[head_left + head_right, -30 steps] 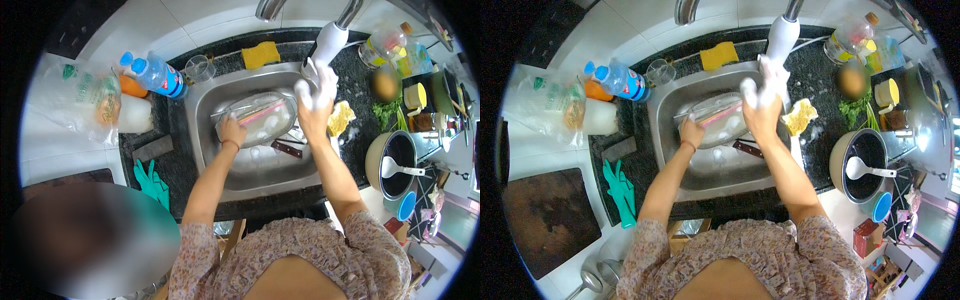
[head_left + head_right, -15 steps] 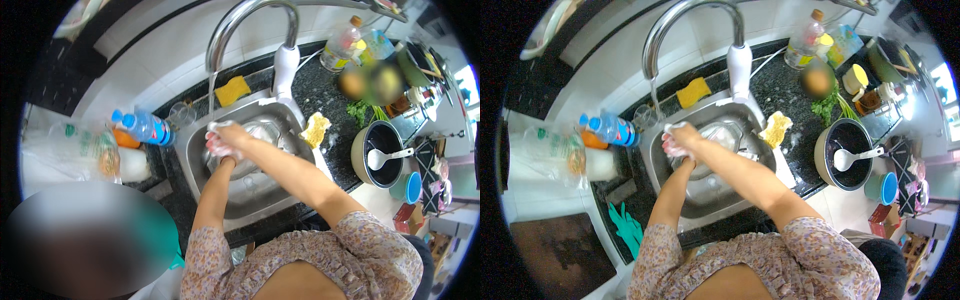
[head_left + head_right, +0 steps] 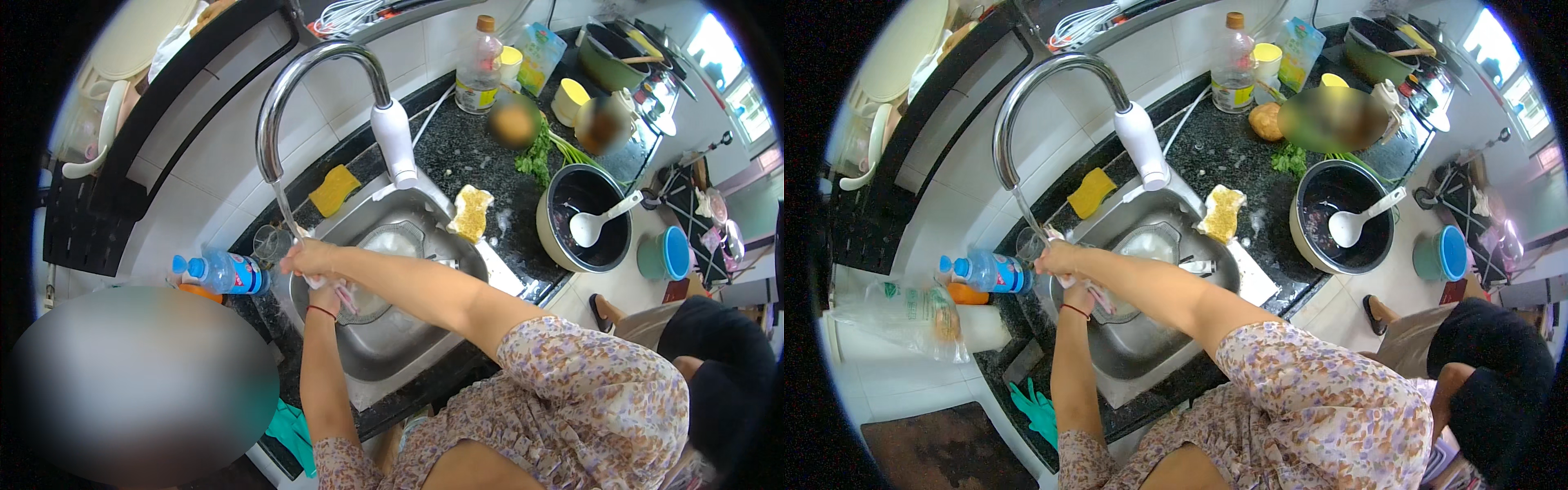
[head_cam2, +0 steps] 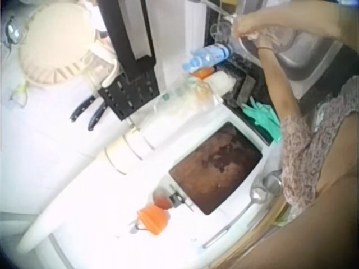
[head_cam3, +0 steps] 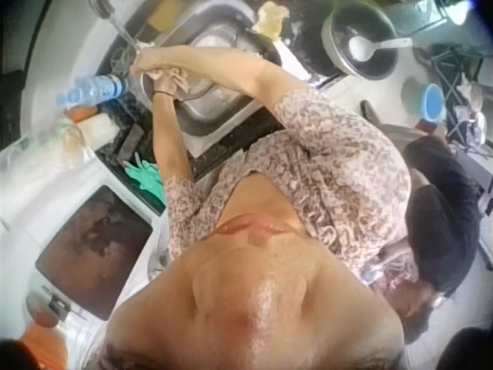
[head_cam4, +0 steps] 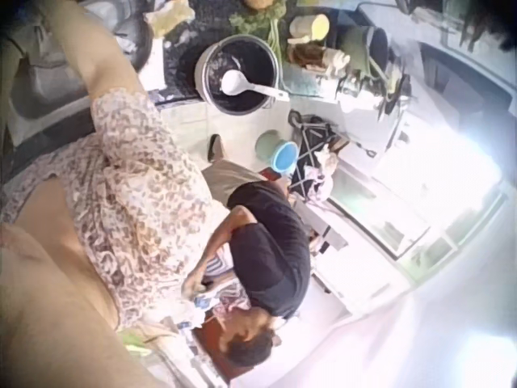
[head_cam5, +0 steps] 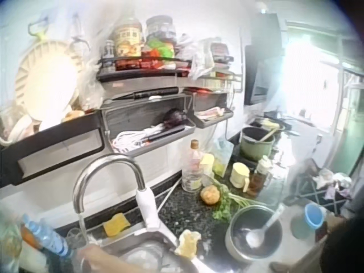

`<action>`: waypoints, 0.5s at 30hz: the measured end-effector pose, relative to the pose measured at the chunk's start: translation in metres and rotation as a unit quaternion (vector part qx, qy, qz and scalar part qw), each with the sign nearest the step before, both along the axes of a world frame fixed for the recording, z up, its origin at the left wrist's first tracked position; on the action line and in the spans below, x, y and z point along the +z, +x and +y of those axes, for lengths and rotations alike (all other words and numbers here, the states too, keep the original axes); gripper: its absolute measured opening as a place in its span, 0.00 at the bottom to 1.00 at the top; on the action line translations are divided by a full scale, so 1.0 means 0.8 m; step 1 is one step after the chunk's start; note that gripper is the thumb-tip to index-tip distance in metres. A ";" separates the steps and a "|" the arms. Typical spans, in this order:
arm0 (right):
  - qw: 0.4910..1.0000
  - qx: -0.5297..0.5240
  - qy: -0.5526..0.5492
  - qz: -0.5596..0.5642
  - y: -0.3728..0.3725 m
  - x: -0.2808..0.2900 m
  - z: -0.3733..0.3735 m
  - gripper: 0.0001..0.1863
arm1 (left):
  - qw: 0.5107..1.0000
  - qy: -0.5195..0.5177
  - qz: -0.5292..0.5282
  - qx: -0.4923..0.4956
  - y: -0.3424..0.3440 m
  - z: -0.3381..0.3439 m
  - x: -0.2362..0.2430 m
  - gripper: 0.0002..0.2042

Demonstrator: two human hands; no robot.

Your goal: The person washes various kitchen items in a sink using a sponge and running water. They scrub and rinse a metal pot lid, a plate, chopsticks, a spoon, and a rice cooker pot. The person places the cleaned items into a drying rack or on the counter.

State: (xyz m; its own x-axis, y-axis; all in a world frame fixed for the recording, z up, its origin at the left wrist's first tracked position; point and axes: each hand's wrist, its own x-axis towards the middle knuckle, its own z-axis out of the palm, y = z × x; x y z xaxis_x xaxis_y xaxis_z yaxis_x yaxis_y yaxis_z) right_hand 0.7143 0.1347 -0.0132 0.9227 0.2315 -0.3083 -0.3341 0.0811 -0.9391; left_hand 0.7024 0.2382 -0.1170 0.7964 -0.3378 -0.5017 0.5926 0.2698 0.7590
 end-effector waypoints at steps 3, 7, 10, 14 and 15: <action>0.967 0.098 -0.223 -0.068 -0.001 0.040 -0.021 0.08 | 0.996 0.041 -0.049 -0.070 0.023 -0.011 -0.010 0.11; 0.874 -0.071 -0.405 -0.258 -0.017 0.040 -0.042 0.08 | 0.994 -0.079 -0.054 -0.046 0.017 -0.053 0.025 0.14; 0.905 -0.095 -0.362 -0.204 -0.028 0.065 -0.045 0.09 | 0.997 -0.044 -0.056 -0.018 0.004 -0.060 0.051 0.15; 0.996 -0.089 0.014 -0.027 -0.020 0.058 -0.058 0.14 | 0.998 0.005 -0.038 -0.045 0.005 -0.076 0.041 0.15; 0.991 -0.105 0.080 0.017 -0.012 0.054 -0.053 0.16 | 0.997 0.020 -0.040 -0.056 0.009 -0.075 0.036 0.16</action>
State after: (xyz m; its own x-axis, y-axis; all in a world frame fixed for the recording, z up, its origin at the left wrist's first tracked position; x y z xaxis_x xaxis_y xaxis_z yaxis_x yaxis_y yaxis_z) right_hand 0.7047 0.0926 0.0298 0.9454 0.0835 -0.3150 -0.3253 0.3000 -0.8968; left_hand 0.7098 0.1783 -0.0884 0.7927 -0.4086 -0.4523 0.5541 0.1738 0.8141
